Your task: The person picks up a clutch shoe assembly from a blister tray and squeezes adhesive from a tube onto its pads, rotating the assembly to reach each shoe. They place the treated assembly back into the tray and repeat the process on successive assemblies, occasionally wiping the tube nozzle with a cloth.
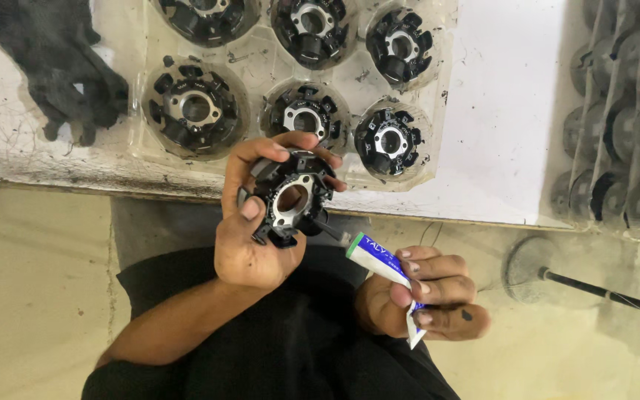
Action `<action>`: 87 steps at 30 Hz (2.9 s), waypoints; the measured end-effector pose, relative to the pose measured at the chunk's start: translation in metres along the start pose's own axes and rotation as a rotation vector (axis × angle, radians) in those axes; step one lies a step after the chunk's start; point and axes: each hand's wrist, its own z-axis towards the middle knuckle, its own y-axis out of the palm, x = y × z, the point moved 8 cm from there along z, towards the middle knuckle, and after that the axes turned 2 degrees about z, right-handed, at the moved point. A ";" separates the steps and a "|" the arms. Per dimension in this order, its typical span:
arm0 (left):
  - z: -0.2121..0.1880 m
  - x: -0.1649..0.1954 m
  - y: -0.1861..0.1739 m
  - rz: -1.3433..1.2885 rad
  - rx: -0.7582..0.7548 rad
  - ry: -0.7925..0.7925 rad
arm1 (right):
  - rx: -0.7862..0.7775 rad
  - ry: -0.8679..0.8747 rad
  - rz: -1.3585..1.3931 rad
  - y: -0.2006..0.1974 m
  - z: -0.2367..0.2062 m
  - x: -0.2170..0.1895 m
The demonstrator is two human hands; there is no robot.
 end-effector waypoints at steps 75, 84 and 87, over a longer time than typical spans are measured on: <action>-0.002 -0.018 -0.010 -0.587 0.372 -0.419 | -0.257 0.122 0.088 0.020 0.012 0.009; 0.048 0.026 -0.008 -0.066 0.079 -0.304 | 0.107 0.084 0.085 -0.083 0.028 0.049; 0.078 0.015 -0.023 0.108 0.056 -0.405 | 0.260 0.307 0.045 -0.122 0.027 0.097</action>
